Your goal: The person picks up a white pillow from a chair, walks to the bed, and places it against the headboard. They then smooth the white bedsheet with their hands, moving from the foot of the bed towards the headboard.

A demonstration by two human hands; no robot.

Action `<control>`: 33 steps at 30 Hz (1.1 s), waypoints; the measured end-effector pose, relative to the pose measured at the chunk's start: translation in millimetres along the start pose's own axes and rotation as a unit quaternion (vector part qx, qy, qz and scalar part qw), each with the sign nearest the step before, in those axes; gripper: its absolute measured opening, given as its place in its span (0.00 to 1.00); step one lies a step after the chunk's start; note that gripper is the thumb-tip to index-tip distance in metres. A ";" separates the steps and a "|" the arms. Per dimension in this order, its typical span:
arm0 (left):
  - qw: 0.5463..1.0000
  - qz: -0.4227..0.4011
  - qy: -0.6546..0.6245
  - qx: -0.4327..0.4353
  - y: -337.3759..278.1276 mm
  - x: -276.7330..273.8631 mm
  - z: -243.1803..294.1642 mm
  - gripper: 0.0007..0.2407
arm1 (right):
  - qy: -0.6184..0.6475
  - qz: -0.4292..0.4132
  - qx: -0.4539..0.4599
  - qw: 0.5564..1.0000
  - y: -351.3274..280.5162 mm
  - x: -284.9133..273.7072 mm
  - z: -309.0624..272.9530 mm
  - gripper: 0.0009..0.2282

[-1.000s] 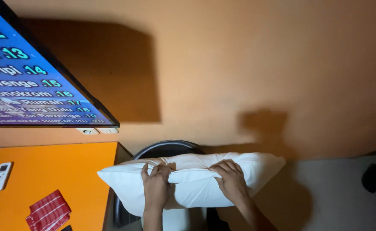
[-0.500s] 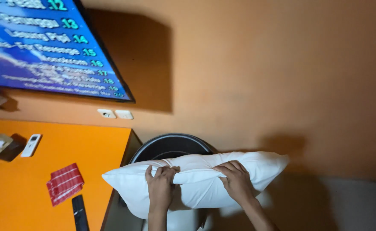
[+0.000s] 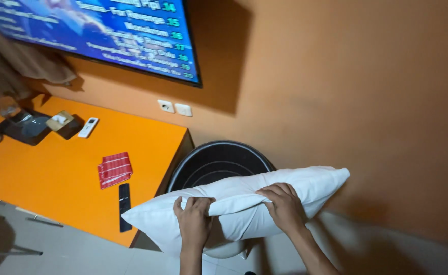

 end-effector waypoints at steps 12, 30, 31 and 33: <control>1.000 0.022 -0.010 -0.015 -68.6 -106.1 -116.5 0.18 | -0.007 -0.017 -0.056 0.998 -17.1 74.1 -138.6 0.15; 0.998 0.035 0.026 -0.049 -147.7 -167.6 -210.3 0.17 | 0.036 -0.083 -0.026 0.996 -69.1 145.6 -231.6 0.14; 0.998 0.036 0.026 -0.048 -149.9 -164.2 -208.3 0.17 | 0.036 -0.082 -0.027 0.996 -71.9 144.9 -227.0 0.14; 0.998 0.040 0.009 -0.044 -154.6 -158.6 -200.2 0.18 | 0.030 -0.073 -0.037 0.996 -78.1 138.3 -218.6 0.13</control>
Point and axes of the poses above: each hand's wrist, its own y-axis towards the middle knuckle, its own x-axis out of the palm, z = x × y, the point moved 10 cm from there along y, towards the middle knuckle, and after that the axes turned 11 degrees about -x, right-handed, at the moved point
